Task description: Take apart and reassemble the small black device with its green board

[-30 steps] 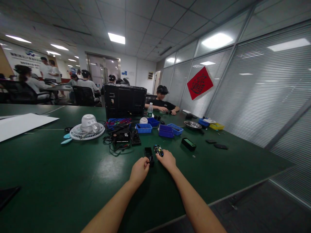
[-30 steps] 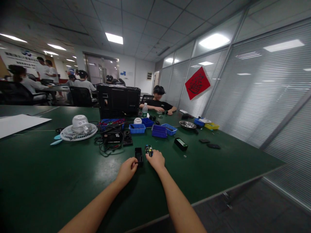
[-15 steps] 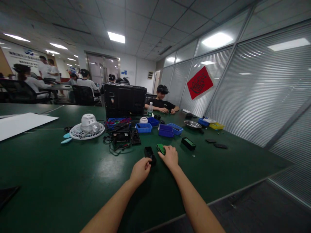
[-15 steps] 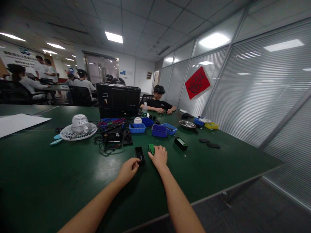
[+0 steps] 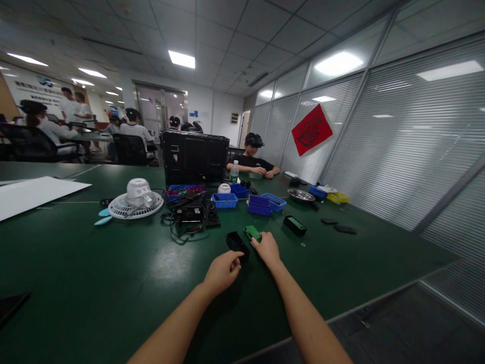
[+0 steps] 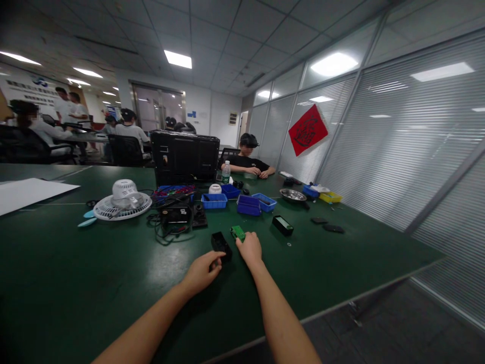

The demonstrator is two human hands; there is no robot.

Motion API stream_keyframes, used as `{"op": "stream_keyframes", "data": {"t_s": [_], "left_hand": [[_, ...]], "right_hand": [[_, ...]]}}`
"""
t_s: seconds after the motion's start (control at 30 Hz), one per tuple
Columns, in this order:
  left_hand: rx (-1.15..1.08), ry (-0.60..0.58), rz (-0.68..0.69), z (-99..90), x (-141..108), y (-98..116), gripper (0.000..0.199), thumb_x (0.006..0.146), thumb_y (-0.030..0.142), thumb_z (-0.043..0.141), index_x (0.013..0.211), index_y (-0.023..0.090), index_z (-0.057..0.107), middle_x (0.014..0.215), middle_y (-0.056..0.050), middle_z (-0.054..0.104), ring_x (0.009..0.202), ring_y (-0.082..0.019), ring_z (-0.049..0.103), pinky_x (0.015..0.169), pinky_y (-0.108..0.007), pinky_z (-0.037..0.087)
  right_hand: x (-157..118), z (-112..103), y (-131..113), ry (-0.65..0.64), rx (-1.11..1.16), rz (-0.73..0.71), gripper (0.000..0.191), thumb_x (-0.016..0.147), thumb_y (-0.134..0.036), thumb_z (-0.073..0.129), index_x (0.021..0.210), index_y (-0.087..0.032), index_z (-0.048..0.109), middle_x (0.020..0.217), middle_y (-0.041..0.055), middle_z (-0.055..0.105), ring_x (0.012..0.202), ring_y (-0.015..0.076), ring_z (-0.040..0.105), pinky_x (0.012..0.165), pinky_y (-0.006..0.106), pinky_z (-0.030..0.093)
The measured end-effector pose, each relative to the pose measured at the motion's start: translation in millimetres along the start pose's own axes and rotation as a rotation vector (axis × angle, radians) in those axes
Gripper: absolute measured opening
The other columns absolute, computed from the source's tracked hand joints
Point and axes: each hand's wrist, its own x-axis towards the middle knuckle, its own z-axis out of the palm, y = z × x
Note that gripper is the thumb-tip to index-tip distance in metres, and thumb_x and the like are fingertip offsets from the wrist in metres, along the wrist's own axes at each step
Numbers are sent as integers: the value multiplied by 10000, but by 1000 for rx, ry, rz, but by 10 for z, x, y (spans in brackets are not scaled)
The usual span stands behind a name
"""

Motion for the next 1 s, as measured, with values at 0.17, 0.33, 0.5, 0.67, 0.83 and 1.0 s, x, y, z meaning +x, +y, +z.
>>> {"op": "stream_keyframes", "data": {"t_s": [0.17,0.33,0.5,0.67,0.83,1.0], "left_hand": [[-13,-28,11,6,-8,6,427,721,152,487,1130,268,526,910,23,595,698,-95,510,699,-213,401],[-110,49,-89,37,35,-53,387,739,169,481,1119,231,444,841,34,604,661,-89,526,643,-205,393],[-105,134,-246,74,88,-117,127,758,182,474,873,208,427,724,42,579,610,-87,533,577,-197,365],[-46,86,-232,72,78,-98,144,747,196,505,866,217,427,718,51,581,610,-88,532,573,-197,351],[-30,61,-230,52,66,-75,174,756,190,501,911,216,426,736,48,589,621,-86,535,583,-196,351],[-30,54,-221,47,69,-77,181,759,184,498,924,215,430,747,46,589,626,-87,536,590,-195,360]], "right_hand": [[42,28,58,41,50,19,339,703,-411,563,876,-130,640,884,118,575,717,190,571,628,256,387],[30,-25,33,169,174,43,295,669,-429,573,762,-154,625,805,97,568,692,199,560,621,274,392],[-96,-168,-199,352,388,-63,246,673,-429,561,742,-195,527,788,27,519,720,167,522,658,262,401],[-276,-265,-472,309,378,-136,223,672,-404,560,696,-212,449,752,5,486,724,164,487,629,256,378],[-350,-261,-558,231,230,-165,219,666,-391,552,691,-213,427,767,17,483,747,173,475,632,258,359],[-350,-247,-543,167,148,-174,225,663,-399,553,704,-214,431,789,30,503,774,185,483,646,263,353]]}}
